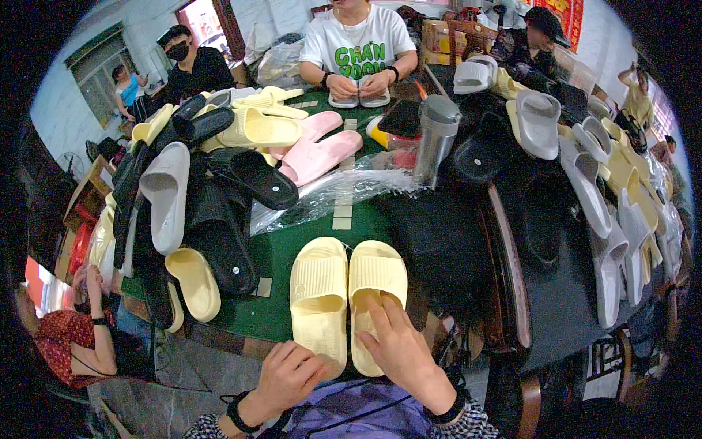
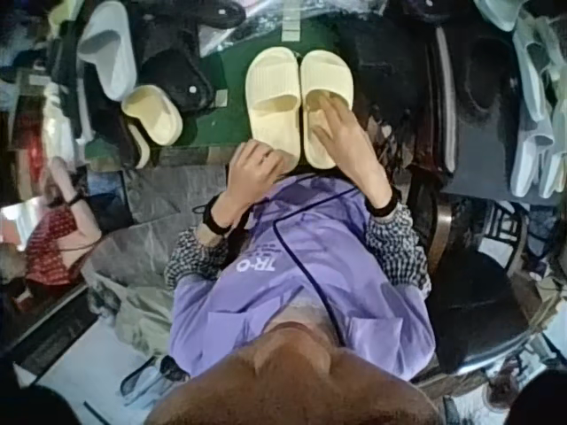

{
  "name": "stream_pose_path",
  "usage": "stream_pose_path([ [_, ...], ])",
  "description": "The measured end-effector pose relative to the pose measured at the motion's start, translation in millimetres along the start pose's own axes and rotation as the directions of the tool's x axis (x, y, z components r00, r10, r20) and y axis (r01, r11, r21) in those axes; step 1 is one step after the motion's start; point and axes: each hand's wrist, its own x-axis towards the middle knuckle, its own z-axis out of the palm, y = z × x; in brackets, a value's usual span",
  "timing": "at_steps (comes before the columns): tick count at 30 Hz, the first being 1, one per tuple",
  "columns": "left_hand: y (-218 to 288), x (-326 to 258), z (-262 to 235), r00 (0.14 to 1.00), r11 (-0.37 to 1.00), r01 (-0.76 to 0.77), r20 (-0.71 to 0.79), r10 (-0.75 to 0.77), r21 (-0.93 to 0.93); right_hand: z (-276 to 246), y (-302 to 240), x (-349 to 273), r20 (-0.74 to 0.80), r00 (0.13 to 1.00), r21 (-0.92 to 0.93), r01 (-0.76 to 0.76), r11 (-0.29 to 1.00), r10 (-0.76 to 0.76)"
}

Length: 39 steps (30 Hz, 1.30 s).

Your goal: Checking and organizing rubber sandals at a manufacturing table.

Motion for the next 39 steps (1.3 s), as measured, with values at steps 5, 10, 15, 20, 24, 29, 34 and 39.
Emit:
stream_pose_path([
  [5,-6.5,21.2,13.1,0.997,0.994,0.079,0.020,-0.081,0.069,2.1,-13.5,-8.5,0.080,0.997,-0.157,0.000,0.988,0.013],
  [10,-15.8,42.3,28.8,0.996,0.993,0.093,-0.009,-0.093,0.077,-20.5,-8.3,-0.8,0.047,0.999,0.056,-0.016,0.998,0.013],
  [15,-23.2,55.8,38.5,0.993,0.994,0.105,-0.049,-0.103,0.038,-37.5,29.0,47.7,-0.214,0.976,0.148,-0.006,0.989,0.038],
  [20,-24.7,57.1,40.9,0.990,0.990,0.134,-0.040,-0.132,0.042,-12.6,62.7,107.3,-0.120,0.992,-0.115,-0.046,0.992,0.032],
  [24,-26.7,56.9,42.0,0.990,0.990,0.140,-0.033,-0.139,0.003,18.0,76.1,136.9,0.010,0.999,-0.282,-0.031,0.959,0.035],
  [29,-26.5,55.8,41.2,0.986,0.986,0.155,-0.051,-0.158,-0.069,38.4,85.6,152.9,-0.017,1.000,-0.296,-0.007,0.955,0.002],
  [34,-27.7,52.5,39.6,0.986,0.982,0.154,-0.051,-0.160,-0.109,34.1,69.4,159.1,-0.232,0.973,0.034,0.033,0.999,-0.024],
  [39,-29.5,50.3,42.1,0.986,0.984,0.165,-0.006,-0.166,-0.059,35.4,37.1,163.0,-0.071,0.971,0.237,0.237,0.942,-0.226],
])
